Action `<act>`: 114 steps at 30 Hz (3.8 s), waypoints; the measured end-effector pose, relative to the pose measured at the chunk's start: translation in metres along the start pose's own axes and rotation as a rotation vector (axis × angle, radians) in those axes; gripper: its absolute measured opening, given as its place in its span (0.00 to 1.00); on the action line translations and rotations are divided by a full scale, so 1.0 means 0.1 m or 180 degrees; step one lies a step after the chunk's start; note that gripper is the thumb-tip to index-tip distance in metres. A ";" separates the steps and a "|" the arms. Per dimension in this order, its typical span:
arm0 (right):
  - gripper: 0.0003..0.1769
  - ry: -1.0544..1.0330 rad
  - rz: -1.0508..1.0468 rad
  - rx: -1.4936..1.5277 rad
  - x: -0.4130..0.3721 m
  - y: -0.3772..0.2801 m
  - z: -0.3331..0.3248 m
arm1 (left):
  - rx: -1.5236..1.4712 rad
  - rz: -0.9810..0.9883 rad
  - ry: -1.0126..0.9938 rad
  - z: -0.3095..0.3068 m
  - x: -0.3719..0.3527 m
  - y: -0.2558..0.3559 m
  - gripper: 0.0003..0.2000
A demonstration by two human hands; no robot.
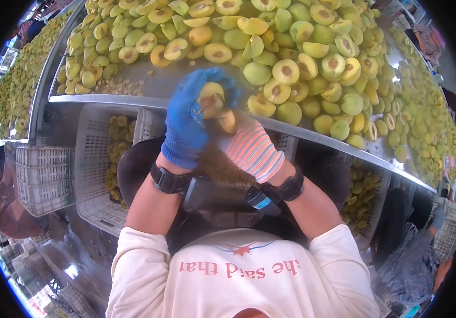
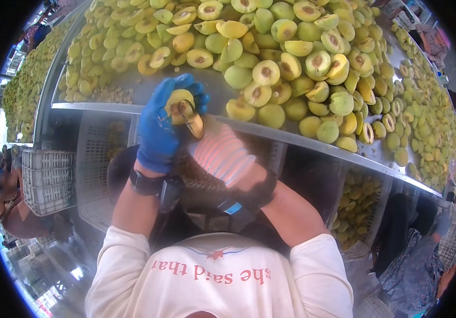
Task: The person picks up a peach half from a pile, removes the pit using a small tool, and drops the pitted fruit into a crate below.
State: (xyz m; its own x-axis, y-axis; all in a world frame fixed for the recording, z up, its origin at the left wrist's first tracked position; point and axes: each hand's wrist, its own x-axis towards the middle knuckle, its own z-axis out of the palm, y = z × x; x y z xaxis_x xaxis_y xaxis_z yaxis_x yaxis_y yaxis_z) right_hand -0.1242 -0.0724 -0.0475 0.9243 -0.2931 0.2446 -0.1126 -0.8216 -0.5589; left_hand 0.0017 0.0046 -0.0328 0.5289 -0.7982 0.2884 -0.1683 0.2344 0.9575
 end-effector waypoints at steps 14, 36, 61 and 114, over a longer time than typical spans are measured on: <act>0.08 -0.0672 0.0646 0.2446 0.06 -0.09 -0.27 | -0.0280 -0.0649 0.0185 0.10 0.12 0.29 0.20; 0.12 -0.1570 0.0748 -0.0191 -0.22 -0.14 -0.64 | 0.2304 -0.0766 0.0756 -1.28 0.24 0.55 0.25; 0.17 0.0375 0.1515 0.3756 0.09 -0.11 -0.44 | 0.0718 0.0934 0.0098 0.04 0.09 0.14 0.23; 0.13 -0.1531 0.0962 -0.0048 -0.19 -0.04 -0.66 | 0.4064 -0.1454 -0.0198 -1.08 1.29 -0.44 0.31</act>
State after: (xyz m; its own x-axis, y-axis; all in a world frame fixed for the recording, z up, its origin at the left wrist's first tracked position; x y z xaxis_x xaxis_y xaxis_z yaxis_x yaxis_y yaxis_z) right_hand -0.1658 -0.0959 0.0020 0.9118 -0.2633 -0.3150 -0.3998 -0.7438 -0.5357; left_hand 0.1669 -0.0483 -0.0363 0.7121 -0.6972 -0.0831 -0.6548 -0.7021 0.2798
